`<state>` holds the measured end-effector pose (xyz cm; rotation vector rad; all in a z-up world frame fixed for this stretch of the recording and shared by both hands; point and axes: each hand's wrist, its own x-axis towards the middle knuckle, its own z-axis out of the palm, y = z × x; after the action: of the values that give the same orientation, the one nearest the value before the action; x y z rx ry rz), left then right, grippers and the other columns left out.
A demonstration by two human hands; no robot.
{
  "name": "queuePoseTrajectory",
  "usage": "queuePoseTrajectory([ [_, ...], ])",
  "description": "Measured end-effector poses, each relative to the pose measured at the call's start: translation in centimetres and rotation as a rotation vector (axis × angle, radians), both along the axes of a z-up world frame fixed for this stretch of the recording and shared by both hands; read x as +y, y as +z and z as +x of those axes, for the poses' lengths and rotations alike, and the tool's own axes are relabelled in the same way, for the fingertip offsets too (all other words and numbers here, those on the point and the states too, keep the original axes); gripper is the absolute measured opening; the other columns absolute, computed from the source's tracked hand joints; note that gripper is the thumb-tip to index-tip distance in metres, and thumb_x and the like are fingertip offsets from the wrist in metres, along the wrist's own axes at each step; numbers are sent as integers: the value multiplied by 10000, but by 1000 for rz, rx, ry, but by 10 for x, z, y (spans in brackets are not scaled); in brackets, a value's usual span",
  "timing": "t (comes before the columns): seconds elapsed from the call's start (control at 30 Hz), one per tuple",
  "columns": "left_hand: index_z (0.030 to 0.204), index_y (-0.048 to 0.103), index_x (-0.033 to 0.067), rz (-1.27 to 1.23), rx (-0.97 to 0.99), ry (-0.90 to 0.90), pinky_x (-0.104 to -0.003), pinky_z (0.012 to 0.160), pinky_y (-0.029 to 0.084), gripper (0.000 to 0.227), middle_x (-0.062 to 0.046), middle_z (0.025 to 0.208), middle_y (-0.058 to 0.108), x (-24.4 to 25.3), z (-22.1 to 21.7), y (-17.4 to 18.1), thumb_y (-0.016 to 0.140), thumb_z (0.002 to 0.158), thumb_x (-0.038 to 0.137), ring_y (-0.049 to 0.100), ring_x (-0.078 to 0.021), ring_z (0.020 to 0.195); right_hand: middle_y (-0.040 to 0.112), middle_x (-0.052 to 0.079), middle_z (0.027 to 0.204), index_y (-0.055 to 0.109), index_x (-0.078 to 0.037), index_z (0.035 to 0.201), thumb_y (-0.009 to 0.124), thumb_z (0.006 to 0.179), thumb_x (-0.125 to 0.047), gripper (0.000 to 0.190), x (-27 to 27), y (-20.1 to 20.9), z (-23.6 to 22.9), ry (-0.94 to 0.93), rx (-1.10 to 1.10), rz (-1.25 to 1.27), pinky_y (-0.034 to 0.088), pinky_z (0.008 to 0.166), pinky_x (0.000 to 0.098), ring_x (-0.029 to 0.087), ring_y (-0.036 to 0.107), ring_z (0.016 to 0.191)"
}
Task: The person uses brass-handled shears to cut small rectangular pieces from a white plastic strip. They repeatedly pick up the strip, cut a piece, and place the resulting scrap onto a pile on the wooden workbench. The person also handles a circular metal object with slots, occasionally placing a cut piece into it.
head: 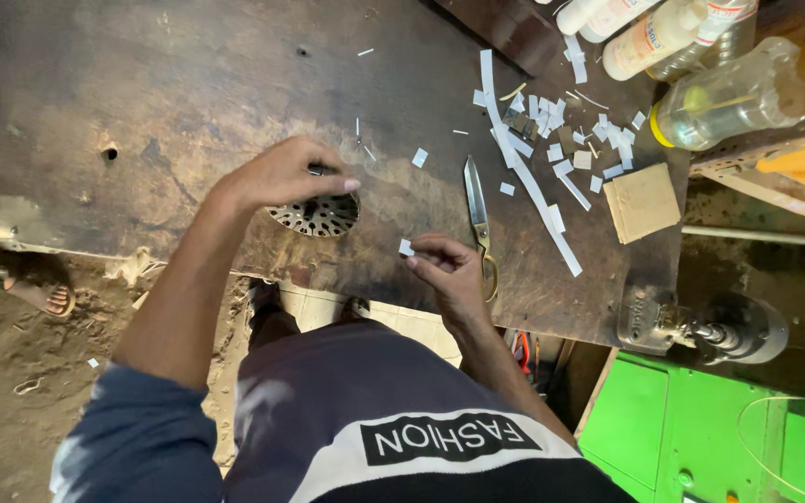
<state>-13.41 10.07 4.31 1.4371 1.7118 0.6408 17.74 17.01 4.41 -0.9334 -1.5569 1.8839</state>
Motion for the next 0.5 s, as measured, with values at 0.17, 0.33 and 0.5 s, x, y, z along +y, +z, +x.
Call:
queuePoseTrajectory([
  [0.17, 1030, 771, 69, 214, -329, 632, -378, 701, 607, 353, -71, 903, 743, -48, 28, -12, 662, 969, 400, 719, -174, 750, 718, 107, 1062, 762, 30, 945, 760, 856, 66, 96, -3, -12, -27, 39, 88, 29, 587, 847, 262, 147, 698, 918],
  [0.33, 1078, 761, 20, 473, -317, 1027, -286, 674, 535, 361, -67, 868, 741, -77, 59, -27, 684, 1038, 370, 656, -142, 768, 730, 104, 1035, 771, 29, 922, 780, 881, 28, 42, -14, -16, -76, 176, 68, 280, 548, 832, 257, 148, 685, 949],
  [0.5, 1059, 751, -4, 475, -372, 1065, -253, 645, 513, 357, -34, 848, 732, -81, 62, -29, 666, 1025, 342, 646, -112, 740, 739, 78, 980, 779, 13, 908, 768, 872, 16, 37, -33, -17, -126, 191, 46, 348, 542, 755, 261, 126, 676, 869],
])
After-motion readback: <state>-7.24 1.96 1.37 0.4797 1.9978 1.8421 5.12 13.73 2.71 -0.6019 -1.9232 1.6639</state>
